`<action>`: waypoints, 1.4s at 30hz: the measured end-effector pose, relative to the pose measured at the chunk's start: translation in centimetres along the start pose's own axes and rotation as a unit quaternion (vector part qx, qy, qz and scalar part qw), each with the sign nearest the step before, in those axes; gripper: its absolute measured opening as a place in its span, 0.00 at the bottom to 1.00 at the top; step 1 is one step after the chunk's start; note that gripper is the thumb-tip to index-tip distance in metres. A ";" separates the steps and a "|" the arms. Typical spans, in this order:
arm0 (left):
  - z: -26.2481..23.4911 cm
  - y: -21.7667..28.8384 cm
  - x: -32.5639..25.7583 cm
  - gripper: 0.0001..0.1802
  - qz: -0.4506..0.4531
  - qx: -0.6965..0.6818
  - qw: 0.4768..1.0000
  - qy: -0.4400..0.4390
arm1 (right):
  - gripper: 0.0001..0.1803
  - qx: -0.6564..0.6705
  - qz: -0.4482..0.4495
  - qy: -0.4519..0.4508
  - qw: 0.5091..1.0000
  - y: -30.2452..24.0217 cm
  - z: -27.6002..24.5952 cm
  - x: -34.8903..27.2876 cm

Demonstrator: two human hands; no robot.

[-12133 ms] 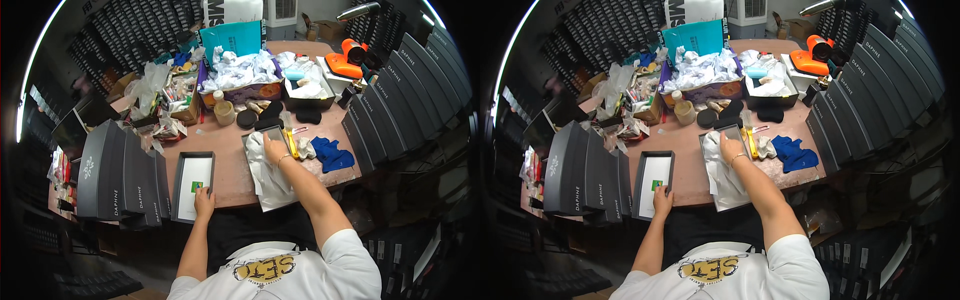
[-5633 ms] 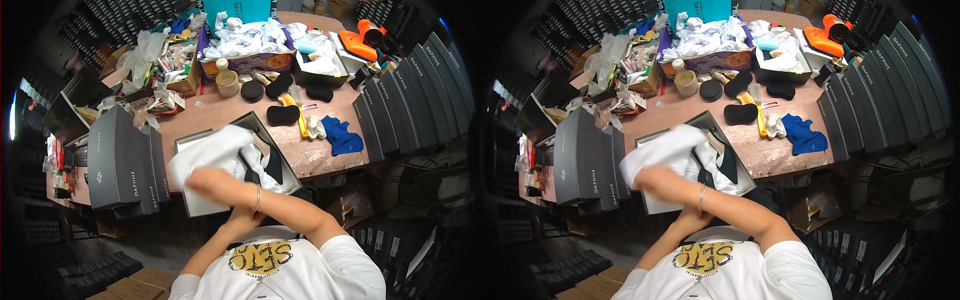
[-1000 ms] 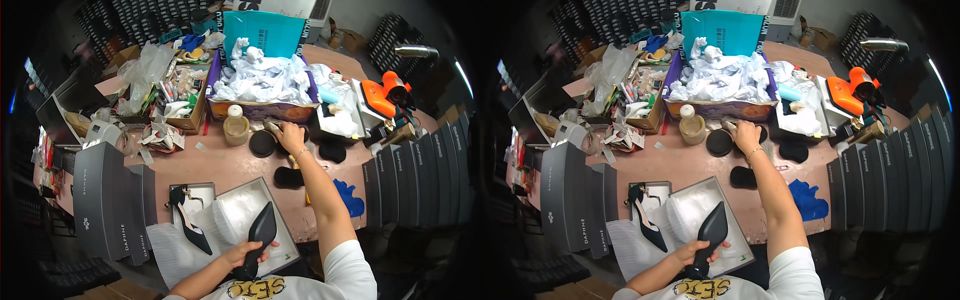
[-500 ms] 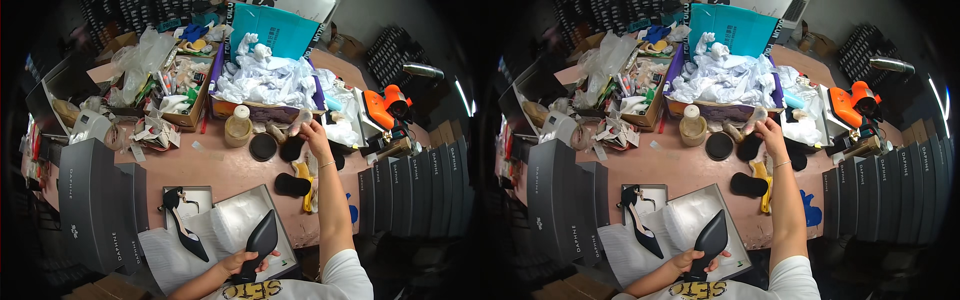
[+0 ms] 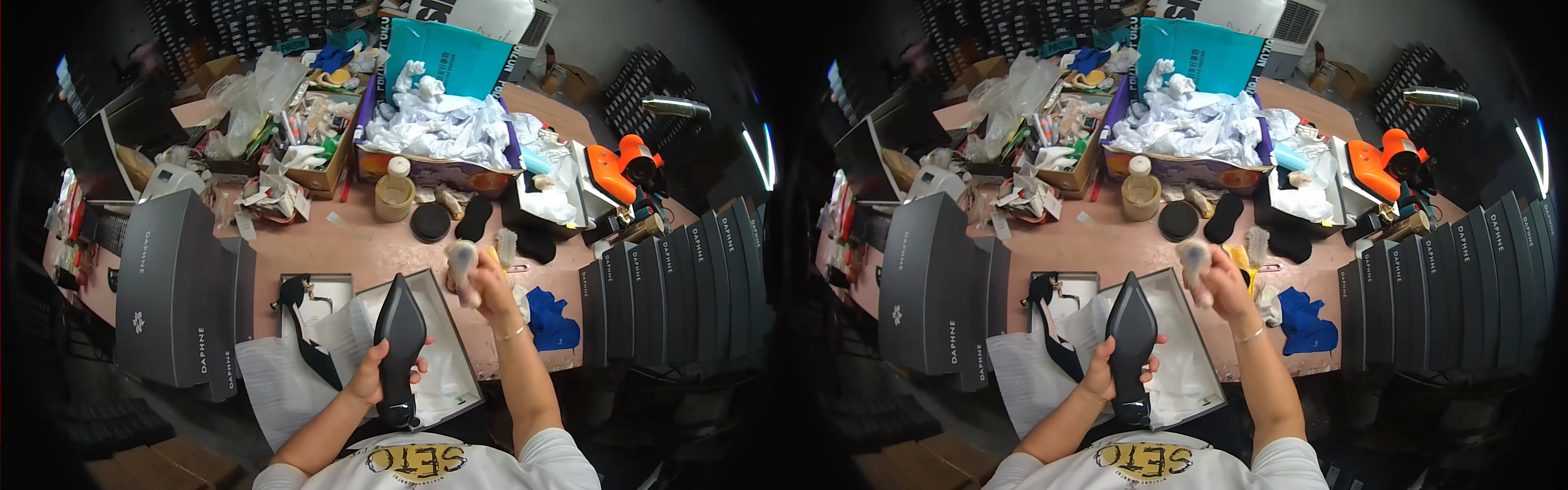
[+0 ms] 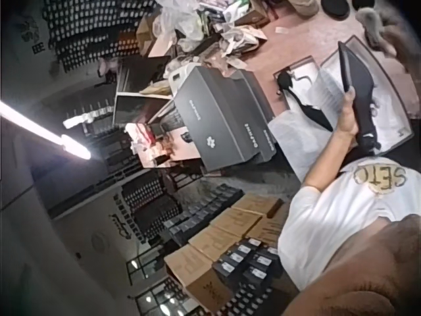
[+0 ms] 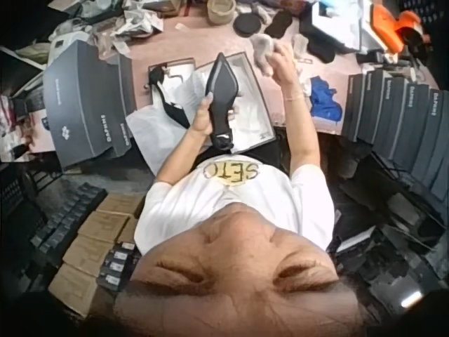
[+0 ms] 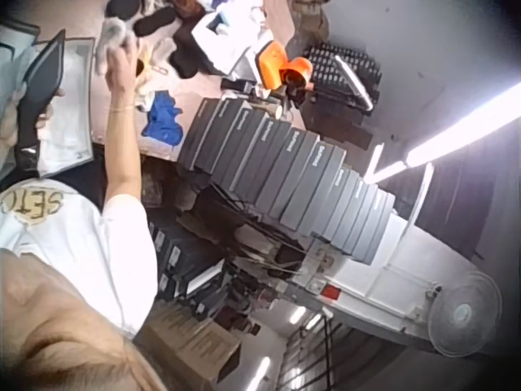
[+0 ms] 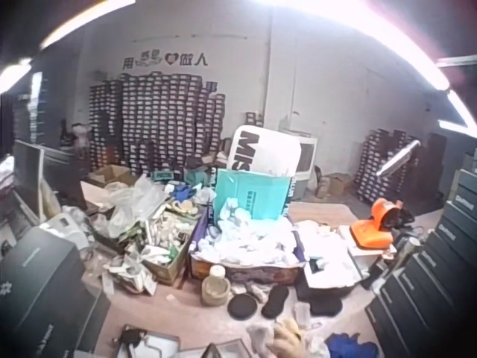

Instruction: Inspecting, cleaning, and wrapping shoes before placing them into boxes.

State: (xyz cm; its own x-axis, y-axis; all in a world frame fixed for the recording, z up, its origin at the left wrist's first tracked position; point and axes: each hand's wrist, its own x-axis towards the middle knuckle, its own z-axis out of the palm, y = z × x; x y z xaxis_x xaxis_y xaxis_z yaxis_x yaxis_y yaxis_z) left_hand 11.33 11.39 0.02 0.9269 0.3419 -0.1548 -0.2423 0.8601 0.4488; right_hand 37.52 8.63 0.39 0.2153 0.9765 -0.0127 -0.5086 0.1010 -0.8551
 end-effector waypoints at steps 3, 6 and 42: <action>-0.6 -0.3 -0.5 0.44 0.011 -0.013 1.000 0.012 | 0.13 -0.289 0.003 -0.005 0.957 1.5 6.4 -2.7; -2.1 -1.2 -0.5 0.48 0.017 -0.072 0.997 -0.006 | 0.15 -0.491 -0.126 -0.021 0.862 2.1 7.9 -1.9; -3.2 -0.9 -2.5 0.41 -0.049 -0.130 0.989 0.052 | 0.24 -0.533 -0.390 0.311 0.684 -0.7 2.8 14.8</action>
State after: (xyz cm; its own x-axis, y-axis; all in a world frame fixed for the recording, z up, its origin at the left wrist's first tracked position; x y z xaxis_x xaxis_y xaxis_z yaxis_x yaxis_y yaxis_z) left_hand 8.35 10.93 -2.79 0.9184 0.2782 -0.2815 -0.2316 0.9545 0.1876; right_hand 38.73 23.53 2.30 0.5568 0.4012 0.7273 0.7874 0.0240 -0.6160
